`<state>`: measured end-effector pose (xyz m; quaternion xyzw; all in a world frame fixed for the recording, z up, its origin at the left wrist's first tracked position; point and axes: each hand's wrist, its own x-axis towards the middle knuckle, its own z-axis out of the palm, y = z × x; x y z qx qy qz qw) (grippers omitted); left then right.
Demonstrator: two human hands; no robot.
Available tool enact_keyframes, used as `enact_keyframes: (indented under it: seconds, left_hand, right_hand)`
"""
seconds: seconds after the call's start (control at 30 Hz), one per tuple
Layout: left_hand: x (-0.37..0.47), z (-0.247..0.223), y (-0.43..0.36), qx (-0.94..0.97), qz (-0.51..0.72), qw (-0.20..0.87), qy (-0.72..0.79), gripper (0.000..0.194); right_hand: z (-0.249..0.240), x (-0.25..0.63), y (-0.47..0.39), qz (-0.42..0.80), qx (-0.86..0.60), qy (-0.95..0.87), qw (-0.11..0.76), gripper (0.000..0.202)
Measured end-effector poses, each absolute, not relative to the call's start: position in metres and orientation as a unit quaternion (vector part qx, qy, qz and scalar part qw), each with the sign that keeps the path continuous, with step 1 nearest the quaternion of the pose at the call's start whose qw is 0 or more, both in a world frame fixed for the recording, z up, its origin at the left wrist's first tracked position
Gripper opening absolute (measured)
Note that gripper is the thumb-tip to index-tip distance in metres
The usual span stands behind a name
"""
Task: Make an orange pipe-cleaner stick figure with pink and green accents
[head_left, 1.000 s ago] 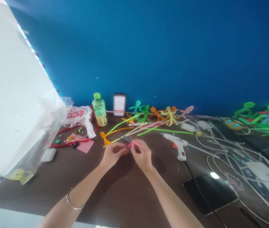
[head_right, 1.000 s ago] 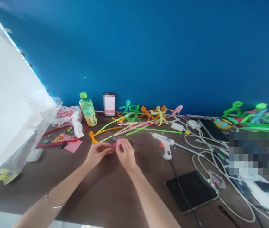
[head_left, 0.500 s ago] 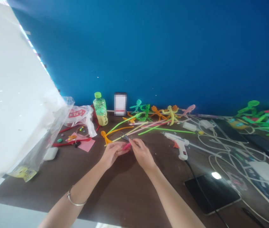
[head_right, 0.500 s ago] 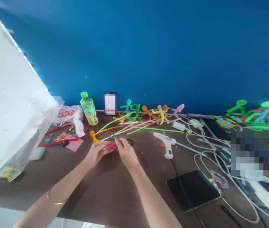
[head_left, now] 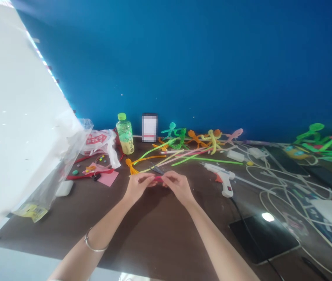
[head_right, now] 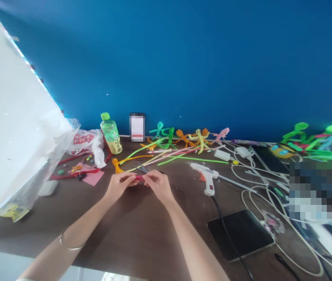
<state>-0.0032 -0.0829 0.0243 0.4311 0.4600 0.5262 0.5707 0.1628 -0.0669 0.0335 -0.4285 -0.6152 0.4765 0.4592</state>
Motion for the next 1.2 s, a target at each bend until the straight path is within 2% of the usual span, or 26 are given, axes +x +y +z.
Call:
enact_keyframes:
  seconds: [0.33,0.63,0.97,1.03,1.1,1.2]
  left_hand:
    - [-0.01,0.026,-0.082,0.534,0.472,0.517,0.475,0.022]
    - [-0.01,0.026,-0.078,0.442,0.485,0.594,0.465,0.028]
    - [-0.015,0.029,-0.081,0.62,0.481,0.394,0.478,0.017]
    - [-0.014,0.029,-0.081,0.595,0.482,0.415,0.491,0.017]
    - [-0.014,0.029,-0.079,0.545,0.475,0.478,0.499,0.021]
    - [-0.015,0.028,-0.076,0.48,0.454,0.575,0.483,0.028]
  right_hand:
    - [0.026,0.166,-0.063,0.65,-0.391,-0.466,0.456,0.021]
    - [0.022,0.168,-0.062,0.625,-0.398,-0.503,0.445,0.02]
    - [0.025,0.166,-0.061,0.689,-0.38,-0.384,0.483,0.021]
    - [0.024,0.166,-0.061,0.677,-0.373,-0.4,0.492,0.02]
    - [0.025,0.167,-0.063,0.657,-0.361,-0.436,0.498,0.018]
    - [0.029,0.169,-0.066,0.634,-0.352,-0.489,0.485,0.027]
